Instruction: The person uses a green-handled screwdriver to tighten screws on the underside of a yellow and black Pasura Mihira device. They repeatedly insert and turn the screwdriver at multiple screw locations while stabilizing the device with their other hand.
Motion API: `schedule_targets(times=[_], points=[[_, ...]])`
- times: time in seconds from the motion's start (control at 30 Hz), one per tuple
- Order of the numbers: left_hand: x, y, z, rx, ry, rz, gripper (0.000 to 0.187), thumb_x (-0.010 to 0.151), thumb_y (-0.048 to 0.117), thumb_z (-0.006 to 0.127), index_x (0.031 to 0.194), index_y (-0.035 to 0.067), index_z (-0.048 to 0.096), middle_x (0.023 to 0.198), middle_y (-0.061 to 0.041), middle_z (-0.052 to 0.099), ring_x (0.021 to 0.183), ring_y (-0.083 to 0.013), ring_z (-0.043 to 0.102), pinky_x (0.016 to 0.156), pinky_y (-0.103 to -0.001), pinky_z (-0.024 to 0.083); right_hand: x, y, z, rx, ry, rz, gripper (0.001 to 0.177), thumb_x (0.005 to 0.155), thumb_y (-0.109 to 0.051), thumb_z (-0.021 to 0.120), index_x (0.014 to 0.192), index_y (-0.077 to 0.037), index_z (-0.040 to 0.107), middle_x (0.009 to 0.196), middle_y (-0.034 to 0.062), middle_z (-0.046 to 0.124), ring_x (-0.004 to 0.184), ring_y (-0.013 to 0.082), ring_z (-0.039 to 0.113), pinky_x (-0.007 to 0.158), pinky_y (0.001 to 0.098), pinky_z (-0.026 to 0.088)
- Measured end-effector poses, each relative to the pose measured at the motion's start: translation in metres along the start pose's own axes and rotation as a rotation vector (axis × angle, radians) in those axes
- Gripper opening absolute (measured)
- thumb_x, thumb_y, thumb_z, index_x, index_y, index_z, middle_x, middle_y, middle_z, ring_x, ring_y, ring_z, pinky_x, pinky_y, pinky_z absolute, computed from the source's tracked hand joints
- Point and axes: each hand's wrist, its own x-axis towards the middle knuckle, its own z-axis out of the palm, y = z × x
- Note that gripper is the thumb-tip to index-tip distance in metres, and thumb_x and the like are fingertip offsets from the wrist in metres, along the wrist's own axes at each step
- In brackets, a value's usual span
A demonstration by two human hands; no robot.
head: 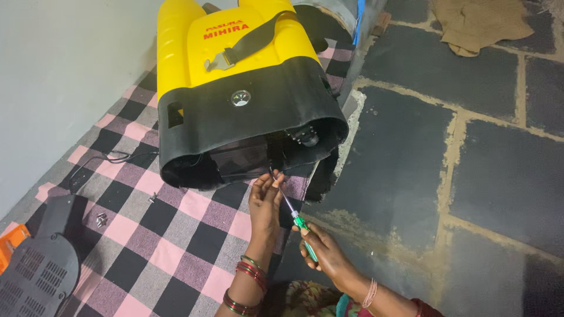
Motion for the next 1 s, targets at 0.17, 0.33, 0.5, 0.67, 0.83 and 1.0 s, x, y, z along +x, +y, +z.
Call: schedule_targets(times=[0.17,0.33,0.5,0.67,0.83,1.0], points=[[-0.005,0.004,0.008,0.016,0.006,0.03,0.033,0.095,0.001,0.061,0.127,0.003,0.055,0.135,-0.011,0.064,0.128,-0.0226,0.062,0.107,-0.034,0.051,0.003,0.003,-0.003,-0.024,0.012,-0.001,0.049,0.101,-0.046,0.045,0.137,-0.016,0.061,0.073,-0.0031,0.057,0.054,0.0044,0.049,0.046,0.0214,0.036],[-0.006,0.001,0.009,0.123,-0.002,0.067,0.037,0.093,0.001,0.062,0.13,0.004,0.057,0.136,-0.012,0.063,0.128,-0.0211,0.061,0.108,-0.033,0.05,0.011,0.007,-0.004,-0.02,0.001,0.011,0.05,0.103,-0.047,0.044,0.135,-0.013,0.06,0.073,-0.0023,0.057,0.052,0.0051,0.049,0.047,0.0224,0.038],[-0.008,-0.001,0.007,0.019,-0.013,0.101,0.035,0.096,0.003,0.062,0.128,0.006,0.049,0.135,-0.015,0.062,0.127,-0.0232,0.061,0.107,-0.037,0.05,0.014,0.01,0.0,0.015,0.028,-0.015,0.052,0.102,-0.047,0.046,0.134,-0.009,0.06,0.071,-0.0009,0.056,0.05,0.0058,0.049,0.045,0.0239,0.036],[-0.009,0.0,0.01,0.011,0.06,0.092,0.043,0.096,0.005,0.061,0.133,0.009,0.04,0.132,-0.016,0.061,0.126,-0.0255,0.062,0.106,-0.04,0.051,0.01,0.014,0.007,0.03,0.066,-0.068,0.05,0.101,-0.046,0.046,0.133,-0.009,0.06,0.07,-0.0005,0.056,0.05,0.0057,0.047,0.045,0.0237,0.036],[-0.009,0.006,0.008,-0.034,0.023,0.064,0.043,0.096,0.006,0.059,0.134,0.01,0.04,0.131,-0.015,0.062,0.125,-0.0255,0.062,0.109,-0.04,0.05,0.013,0.02,0.012,0.03,0.088,-0.098,0.048,0.101,-0.046,0.045,0.13,-0.011,0.061,0.071,-0.0014,0.057,0.051,0.0051,0.048,0.046,0.0234,0.037],[-0.008,0.003,0.005,-0.091,0.013,0.075,0.044,0.095,0.004,0.061,0.134,0.009,0.041,0.129,-0.016,0.06,0.124,-0.0252,0.061,0.107,-0.041,0.051,0.019,0.037,0.034,0.227,0.118,-0.131,0.038,0.102,-0.043,0.05,0.113,-0.006,0.056,0.071,0.0001,0.058,0.05,0.0073,0.047,0.045,0.0241,0.034]])
